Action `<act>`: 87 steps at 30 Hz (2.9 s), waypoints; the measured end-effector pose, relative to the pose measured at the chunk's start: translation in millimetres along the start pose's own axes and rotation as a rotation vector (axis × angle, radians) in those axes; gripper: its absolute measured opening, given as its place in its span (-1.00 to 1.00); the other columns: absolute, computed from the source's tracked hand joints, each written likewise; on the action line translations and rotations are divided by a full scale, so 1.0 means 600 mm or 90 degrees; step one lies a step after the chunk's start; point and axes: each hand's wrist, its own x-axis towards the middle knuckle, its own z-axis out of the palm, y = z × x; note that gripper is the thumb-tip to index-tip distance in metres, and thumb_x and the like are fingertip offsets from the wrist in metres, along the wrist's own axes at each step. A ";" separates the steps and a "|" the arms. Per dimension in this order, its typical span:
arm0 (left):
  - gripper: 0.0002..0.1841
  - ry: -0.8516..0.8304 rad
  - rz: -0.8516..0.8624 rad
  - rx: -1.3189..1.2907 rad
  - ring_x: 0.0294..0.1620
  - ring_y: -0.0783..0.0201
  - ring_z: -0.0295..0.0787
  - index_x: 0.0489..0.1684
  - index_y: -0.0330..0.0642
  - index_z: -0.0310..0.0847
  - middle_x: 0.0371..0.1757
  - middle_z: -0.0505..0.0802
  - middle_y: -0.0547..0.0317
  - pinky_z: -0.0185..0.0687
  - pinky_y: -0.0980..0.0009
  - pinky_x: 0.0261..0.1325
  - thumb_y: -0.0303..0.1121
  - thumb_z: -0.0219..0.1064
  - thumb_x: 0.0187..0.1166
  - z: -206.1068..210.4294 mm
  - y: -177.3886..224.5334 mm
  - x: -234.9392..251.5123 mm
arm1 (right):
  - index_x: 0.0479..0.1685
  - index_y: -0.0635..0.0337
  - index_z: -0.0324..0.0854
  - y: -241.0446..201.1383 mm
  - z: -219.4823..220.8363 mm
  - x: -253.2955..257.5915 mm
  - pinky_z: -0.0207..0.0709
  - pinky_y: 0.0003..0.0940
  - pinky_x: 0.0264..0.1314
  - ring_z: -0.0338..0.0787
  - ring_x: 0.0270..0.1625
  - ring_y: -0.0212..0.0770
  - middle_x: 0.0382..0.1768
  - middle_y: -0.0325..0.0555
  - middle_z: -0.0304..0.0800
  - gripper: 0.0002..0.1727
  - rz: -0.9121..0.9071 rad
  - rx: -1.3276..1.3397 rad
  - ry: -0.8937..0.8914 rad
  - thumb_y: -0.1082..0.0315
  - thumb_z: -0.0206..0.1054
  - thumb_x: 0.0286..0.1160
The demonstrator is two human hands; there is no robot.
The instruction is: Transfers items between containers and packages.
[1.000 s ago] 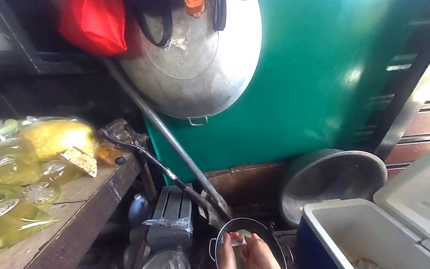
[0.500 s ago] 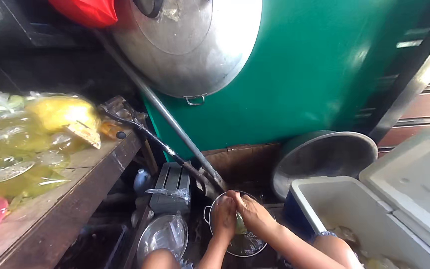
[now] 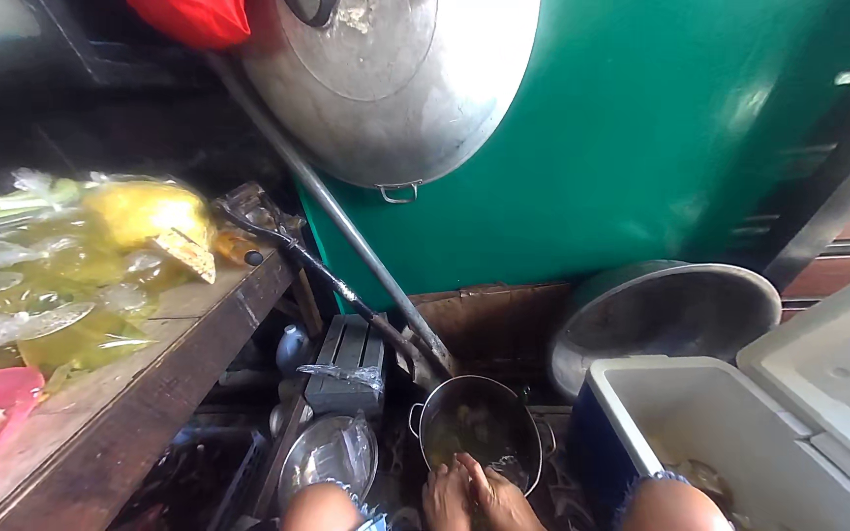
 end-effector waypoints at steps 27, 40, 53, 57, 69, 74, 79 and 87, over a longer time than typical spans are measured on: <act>-0.52 0.068 0.108 -0.331 0.30 -0.12 0.82 0.63 -0.24 0.50 0.17 0.91 -0.11 0.49 -0.16 0.54 -0.43 0.20 0.71 -0.003 -0.025 0.002 | 0.64 0.27 0.42 0.005 -0.004 -0.002 0.72 0.24 0.18 0.91 0.09 0.27 0.01 0.19 0.91 -0.51 0.016 0.119 0.071 0.30 0.09 0.82; -0.51 0.168 0.126 -0.324 0.17 -0.12 0.85 0.51 -0.37 0.49 0.02 0.93 -0.10 0.46 -0.22 0.50 -0.42 0.34 0.59 0.015 -0.018 -0.002 | 0.74 0.35 0.16 0.015 -0.002 0.013 0.70 0.22 0.21 0.93 0.03 0.19 -0.04 0.12 0.93 -0.36 0.066 0.198 0.077 0.41 0.21 0.70; -0.74 0.271 0.236 -0.171 0.10 -0.04 0.85 0.04 -0.27 0.78 -0.06 0.93 0.01 0.31 -0.26 0.44 -0.39 0.45 0.45 0.027 -0.017 0.002 | 0.73 0.47 0.02 0.032 -0.002 0.023 0.74 0.09 0.13 0.92 -0.12 0.05 -0.22 0.09 0.88 -0.20 0.068 0.318 0.145 0.56 0.32 0.47; -0.80 0.250 0.194 -0.163 0.07 -0.07 0.83 -0.10 -0.29 0.76 -0.11 0.90 -0.06 0.30 -0.25 0.43 -0.36 0.45 0.46 0.026 -0.014 0.000 | 0.71 0.47 0.02 0.035 0.004 0.022 0.75 0.04 0.10 0.92 -0.14 0.01 -0.23 0.05 0.88 -0.18 0.081 0.340 0.147 0.56 0.36 0.42; -0.89 0.369 0.208 -0.159 -0.06 -0.02 0.83 -0.36 -0.23 0.75 -0.24 0.89 0.00 0.37 -0.18 0.28 -0.38 0.43 0.36 0.063 -0.014 0.004 | 0.67 0.51 0.11 0.031 0.015 0.009 0.78 -0.02 0.06 0.93 -0.16 -0.02 -0.21 0.06 0.90 -0.23 0.044 0.299 0.204 0.57 0.35 0.41; -0.85 0.342 0.158 -0.197 -0.06 -0.05 0.82 -0.41 -0.26 0.73 -0.25 0.88 -0.05 0.34 -0.19 0.30 -0.34 0.43 0.38 0.051 -0.003 -0.005 | 0.64 0.52 0.17 0.030 0.025 0.005 0.79 0.03 0.01 0.94 -0.19 0.01 -0.23 0.05 0.91 -0.25 0.044 0.268 0.245 0.57 0.37 0.40; -0.80 0.314 0.097 -0.236 -0.03 -0.06 0.80 -0.40 -0.31 0.67 -0.24 0.87 -0.07 0.29 -0.21 0.35 -0.33 0.47 0.38 0.050 0.006 -0.004 | 0.61 0.56 0.18 0.025 0.036 0.005 0.79 -0.04 -0.03 0.91 -0.22 -0.01 -0.23 0.09 0.88 -0.22 0.093 0.284 0.297 0.56 0.43 0.33; -0.78 0.200 0.069 -0.257 0.14 -0.09 0.77 -0.14 -0.36 0.66 -0.08 0.88 -0.10 0.21 -0.23 0.46 -0.34 0.38 0.53 0.037 0.008 -0.002 | 0.66 0.47 0.16 0.002 0.013 0.010 0.77 0.03 -0.03 0.93 -0.25 0.01 -0.28 0.07 0.91 -0.18 0.282 0.333 0.219 0.46 0.45 0.35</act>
